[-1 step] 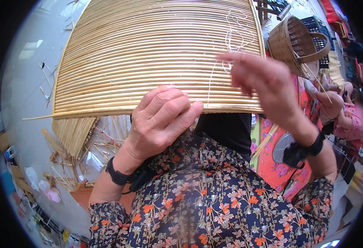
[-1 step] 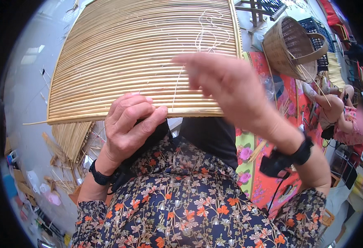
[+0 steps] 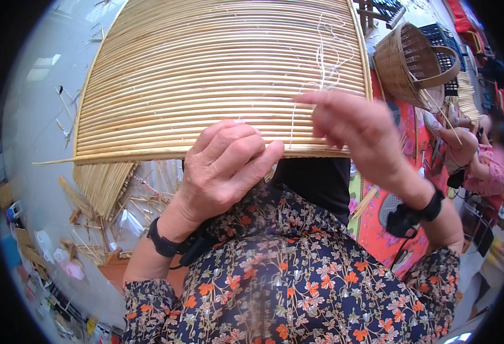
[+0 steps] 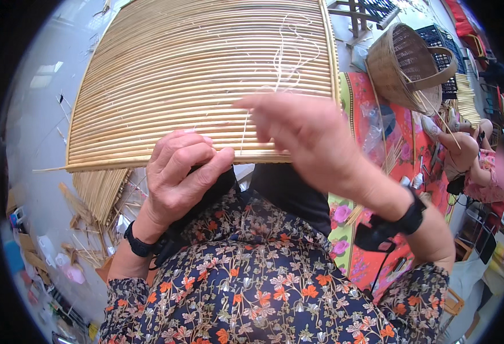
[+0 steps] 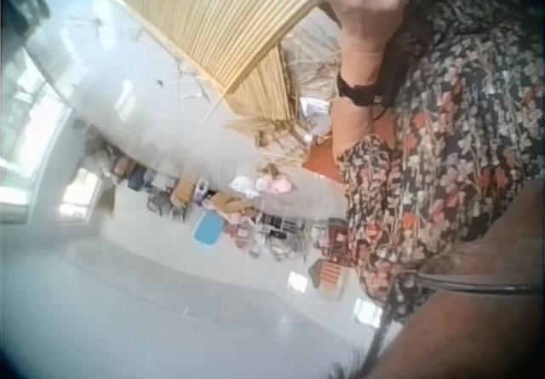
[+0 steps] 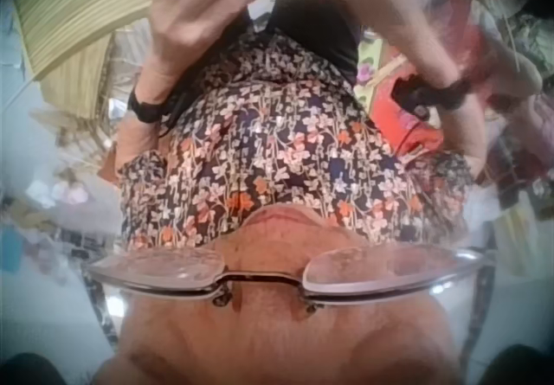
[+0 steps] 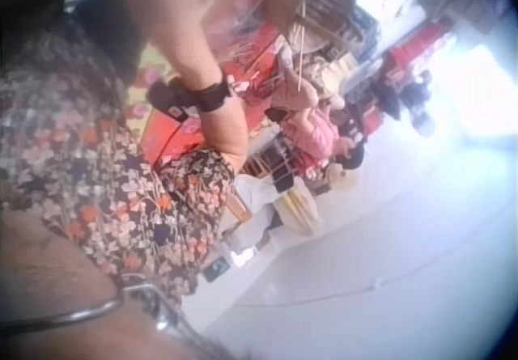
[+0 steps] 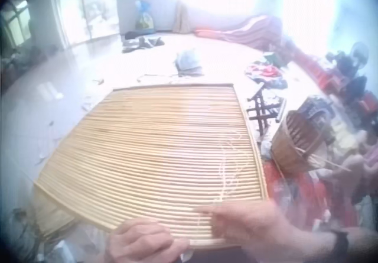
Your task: The person weaves a semi-circular bamboo basket by threading a white string through the ends of bamboo strips. They hold the basket with both hands, pull the string through, and adjust the alignment of the strips repeatedly.
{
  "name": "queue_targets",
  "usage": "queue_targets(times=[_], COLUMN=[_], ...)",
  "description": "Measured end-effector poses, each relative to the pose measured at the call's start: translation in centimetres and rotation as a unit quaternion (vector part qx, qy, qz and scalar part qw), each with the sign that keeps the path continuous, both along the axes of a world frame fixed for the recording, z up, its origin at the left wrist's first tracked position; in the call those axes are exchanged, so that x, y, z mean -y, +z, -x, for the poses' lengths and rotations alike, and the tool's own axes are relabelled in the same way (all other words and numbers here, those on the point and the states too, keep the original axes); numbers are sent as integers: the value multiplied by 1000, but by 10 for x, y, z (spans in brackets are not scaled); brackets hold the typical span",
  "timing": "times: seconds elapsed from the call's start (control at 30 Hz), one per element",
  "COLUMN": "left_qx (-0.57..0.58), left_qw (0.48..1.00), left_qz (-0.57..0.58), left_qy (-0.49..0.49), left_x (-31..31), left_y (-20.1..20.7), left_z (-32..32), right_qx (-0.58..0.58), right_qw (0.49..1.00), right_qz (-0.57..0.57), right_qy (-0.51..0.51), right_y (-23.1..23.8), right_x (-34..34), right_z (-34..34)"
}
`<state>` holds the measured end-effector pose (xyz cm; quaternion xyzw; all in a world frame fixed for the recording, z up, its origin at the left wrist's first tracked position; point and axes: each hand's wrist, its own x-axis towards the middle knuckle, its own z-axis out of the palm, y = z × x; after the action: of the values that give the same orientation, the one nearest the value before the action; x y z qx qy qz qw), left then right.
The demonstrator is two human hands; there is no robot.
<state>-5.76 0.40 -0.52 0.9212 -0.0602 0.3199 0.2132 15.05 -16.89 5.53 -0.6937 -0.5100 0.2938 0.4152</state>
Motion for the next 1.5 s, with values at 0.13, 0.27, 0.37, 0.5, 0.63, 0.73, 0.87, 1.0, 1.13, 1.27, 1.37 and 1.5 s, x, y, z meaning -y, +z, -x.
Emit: queue_targets(times=[0.13,0.27,0.37,0.5,0.63,0.73,0.87,1.0,1.13,1.27,1.37,1.5], left_qx=[-29,-59,-105,-138,-103,-83,-101,-114,-130,-109,-84,-87], left_qw=[999,996,994,989,989,990,987,981,974,982,991,995], left_qz=[42,63,36,30,87,89,101,129,165,139,87,18], left_qy=[-15,-3,22,35,62,77,76,85,80,71,55,51], left_x=[-3,-16,-40,-47,-29,-22,-22,-21,-20,-19,-19,-18], left_y=[20,51,55,48,36,38,40,41,40,35,33,37], left_z=[3,13,33,47,39,28,27,24,22,23,22,27], right_qx=[108,128,149,149,152,173,153,126,124,127,122,115], right_qw=[992,989,986,987,986,984,987,990,990,990,990,992], right_qz=[-20,-36,-30,-28,-47,-44,-46,-53,-61,-60,-67,-59], right_qy=[57,58,63,60,44,30,35,32,25,16,6,-1], right_y=[2,-2,0,-2,-8,-4,3,3,-4,-4,-8,-1], right_x=[-3,-3,-2,-2,-1,-3,-2,-4,-6,-7,-7,-6], right_z=[20,22,24,27,30,30,27,26,26,28,29,35])
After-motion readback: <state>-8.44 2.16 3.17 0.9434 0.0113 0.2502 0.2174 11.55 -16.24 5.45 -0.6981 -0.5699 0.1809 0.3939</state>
